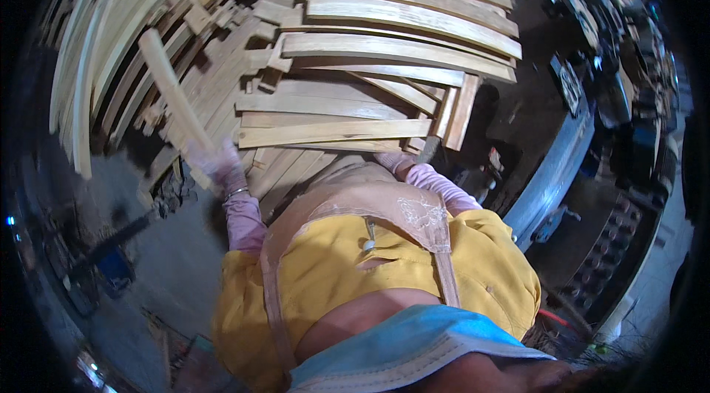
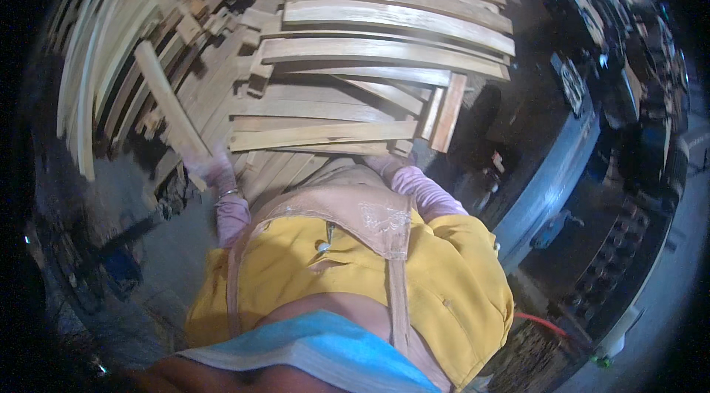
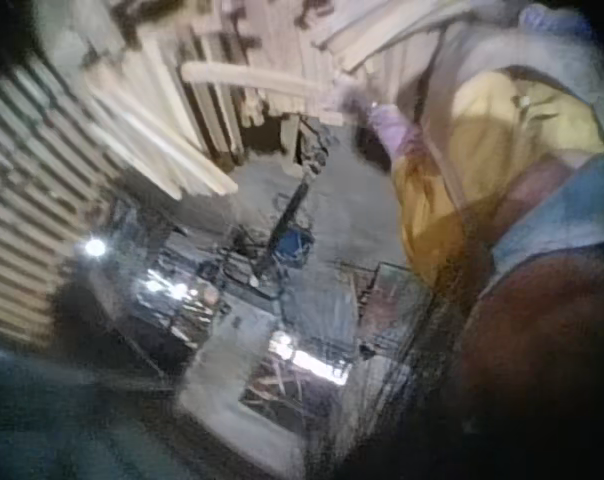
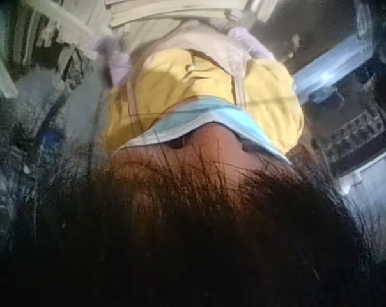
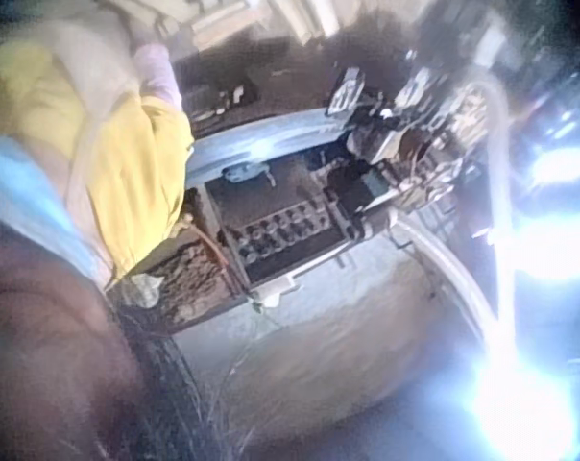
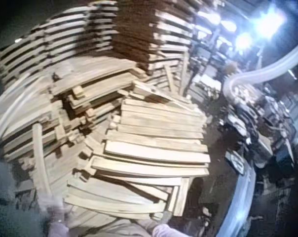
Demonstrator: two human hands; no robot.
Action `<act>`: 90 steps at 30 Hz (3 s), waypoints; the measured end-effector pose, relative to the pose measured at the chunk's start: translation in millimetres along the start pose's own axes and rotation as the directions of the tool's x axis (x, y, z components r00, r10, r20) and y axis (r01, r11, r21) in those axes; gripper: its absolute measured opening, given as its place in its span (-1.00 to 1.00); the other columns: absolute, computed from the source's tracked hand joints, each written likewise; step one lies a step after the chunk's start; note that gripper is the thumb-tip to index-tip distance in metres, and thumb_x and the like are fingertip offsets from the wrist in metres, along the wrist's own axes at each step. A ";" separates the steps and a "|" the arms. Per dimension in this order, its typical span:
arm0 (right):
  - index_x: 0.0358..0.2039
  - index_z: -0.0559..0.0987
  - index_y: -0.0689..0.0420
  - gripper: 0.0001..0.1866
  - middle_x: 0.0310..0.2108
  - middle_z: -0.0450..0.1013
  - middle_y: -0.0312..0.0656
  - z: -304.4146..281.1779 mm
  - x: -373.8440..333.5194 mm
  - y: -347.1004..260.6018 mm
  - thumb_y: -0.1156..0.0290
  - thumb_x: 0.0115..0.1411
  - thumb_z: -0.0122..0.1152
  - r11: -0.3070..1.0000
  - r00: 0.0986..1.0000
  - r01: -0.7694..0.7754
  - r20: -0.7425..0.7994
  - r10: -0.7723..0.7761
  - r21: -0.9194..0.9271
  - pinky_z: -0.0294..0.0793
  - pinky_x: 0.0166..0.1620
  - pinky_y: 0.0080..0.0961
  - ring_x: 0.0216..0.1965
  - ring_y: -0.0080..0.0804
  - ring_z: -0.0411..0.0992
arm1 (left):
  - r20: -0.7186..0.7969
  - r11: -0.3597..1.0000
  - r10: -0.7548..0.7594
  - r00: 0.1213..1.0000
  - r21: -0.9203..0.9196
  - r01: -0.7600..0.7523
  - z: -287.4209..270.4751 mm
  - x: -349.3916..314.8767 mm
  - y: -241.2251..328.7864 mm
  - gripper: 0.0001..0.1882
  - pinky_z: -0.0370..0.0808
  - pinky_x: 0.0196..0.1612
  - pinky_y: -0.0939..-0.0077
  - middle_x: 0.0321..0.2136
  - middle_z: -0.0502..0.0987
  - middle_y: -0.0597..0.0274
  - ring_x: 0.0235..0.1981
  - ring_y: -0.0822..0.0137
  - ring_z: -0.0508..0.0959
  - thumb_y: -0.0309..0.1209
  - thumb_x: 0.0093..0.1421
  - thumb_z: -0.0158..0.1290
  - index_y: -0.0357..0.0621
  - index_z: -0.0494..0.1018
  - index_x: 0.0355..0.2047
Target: The person operates a jointer machine by feeding wood slats across the blade and then stacks the processed wood pieces onto a large pile.
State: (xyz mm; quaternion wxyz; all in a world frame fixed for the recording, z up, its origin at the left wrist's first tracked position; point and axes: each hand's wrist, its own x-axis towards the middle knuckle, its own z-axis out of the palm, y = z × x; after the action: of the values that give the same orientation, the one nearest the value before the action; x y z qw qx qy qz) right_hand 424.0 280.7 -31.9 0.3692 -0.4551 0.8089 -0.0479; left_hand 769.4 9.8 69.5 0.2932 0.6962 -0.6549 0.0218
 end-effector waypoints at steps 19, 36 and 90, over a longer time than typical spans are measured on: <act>0.03 0.67 0.13 -0.40 0.00 0.59 0.14 -123.4 -152.3 98.7 -0.13 0.29 0.08 0.733 0.828 -0.559 0.210 0.521 0.387 0.50 0.17 -0.23 0.07 -0.02 0.57 | 0.555 0.701 0.408 0.725 -0.700 0.141 -53.3 26.0 180.2 -0.35 0.57 -0.11 0.48 0.08 0.55 0.05 -0.10 0.37 0.62 -0.33 0.27 0.27 -0.32 0.34 0.30; 0.38 0.29 0.26 -0.23 0.31 0.36 0.02 -127.6 -291.2 158.9 0.48 0.17 0.36 0.726 0.172 -0.194 -0.706 0.687 0.660 0.37 0.30 -0.23 0.28 -0.08 0.37 | 0.182 0.106 0.977 -0.113 -0.871 -0.479 -24.7 -181.5 530.9 -0.19 0.27 0.39 0.14 0.16 0.51 -0.10 0.27 -0.03 0.42 -0.06 0.04 0.38 -0.14 0.42 0.25; -0.11 0.66 0.14 -0.72 -0.03 0.59 -0.01 -328.5 -95.6 369.3 0.34 0.19 0.27 0.780 0.340 0.250 -0.806 0.484 0.574 0.57 0.02 -0.25 -0.05 0.00 0.57 | 0.472 0.537 0.838 0.272 -0.629 -0.563 62.3 -127.3 572.9 -0.54 0.50 -0.08 0.02 -0.25 0.61 -0.13 -0.19 -0.15 0.59 -0.04 0.37 -0.12 -0.16 0.56 -0.11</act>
State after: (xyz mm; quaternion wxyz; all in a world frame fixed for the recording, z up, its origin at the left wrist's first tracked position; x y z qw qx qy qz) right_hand -15.4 484.2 105.8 -0.0324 -0.1332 0.8385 -0.5273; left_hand 199.6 114.1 182.7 0.0746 0.2063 -0.9448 -0.2433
